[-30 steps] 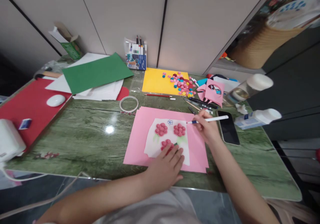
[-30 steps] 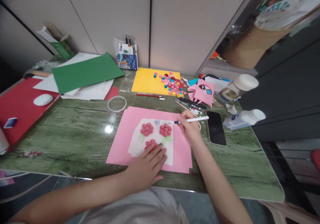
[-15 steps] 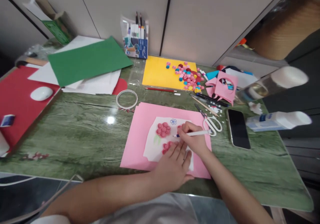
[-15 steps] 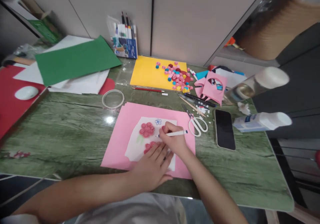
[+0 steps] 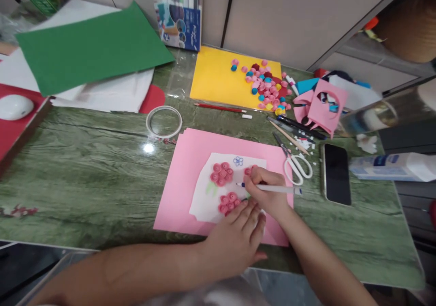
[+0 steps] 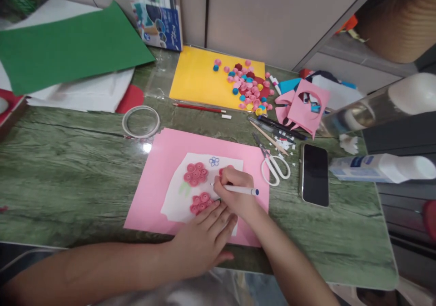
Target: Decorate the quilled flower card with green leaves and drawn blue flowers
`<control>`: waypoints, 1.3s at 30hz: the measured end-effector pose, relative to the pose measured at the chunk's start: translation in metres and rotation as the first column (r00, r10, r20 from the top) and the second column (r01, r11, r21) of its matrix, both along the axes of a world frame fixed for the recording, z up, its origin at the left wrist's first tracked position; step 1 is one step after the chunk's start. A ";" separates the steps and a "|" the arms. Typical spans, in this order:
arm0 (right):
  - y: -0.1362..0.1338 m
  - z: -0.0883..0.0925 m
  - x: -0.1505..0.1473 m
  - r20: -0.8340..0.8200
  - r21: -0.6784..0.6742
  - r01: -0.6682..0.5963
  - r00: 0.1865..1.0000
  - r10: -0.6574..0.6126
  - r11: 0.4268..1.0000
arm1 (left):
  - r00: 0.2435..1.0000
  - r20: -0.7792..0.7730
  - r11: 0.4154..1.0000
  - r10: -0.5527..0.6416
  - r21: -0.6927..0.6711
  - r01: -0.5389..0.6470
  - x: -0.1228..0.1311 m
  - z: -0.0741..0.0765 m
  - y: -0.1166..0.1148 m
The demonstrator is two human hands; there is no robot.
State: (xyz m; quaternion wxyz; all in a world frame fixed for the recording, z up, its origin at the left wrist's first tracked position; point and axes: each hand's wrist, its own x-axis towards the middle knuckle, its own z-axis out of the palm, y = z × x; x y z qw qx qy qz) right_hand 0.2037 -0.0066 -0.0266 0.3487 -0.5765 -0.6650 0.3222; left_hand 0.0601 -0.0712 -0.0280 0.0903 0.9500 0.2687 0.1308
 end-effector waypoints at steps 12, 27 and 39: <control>0.002 -0.001 0.000 -0.106 0.011 0.026 0.994 -0.025 1.000 | 0.999 0.034 0.999 0.035 0.036 -0.036 -0.004 0.005 0.003; -0.003 0.009 0.002 -0.166 0.127 0.021 0.986 0.000 0.992 | 0.880 0.079 0.853 0.467 -0.303 -0.425 -0.052 0.014 0.114; -0.001 0.001 0.001 -0.050 0.155 0.006 0.999 0.002 0.988 | 0.879 0.084 0.845 0.470 -0.328 -0.421 -0.048 0.008 0.111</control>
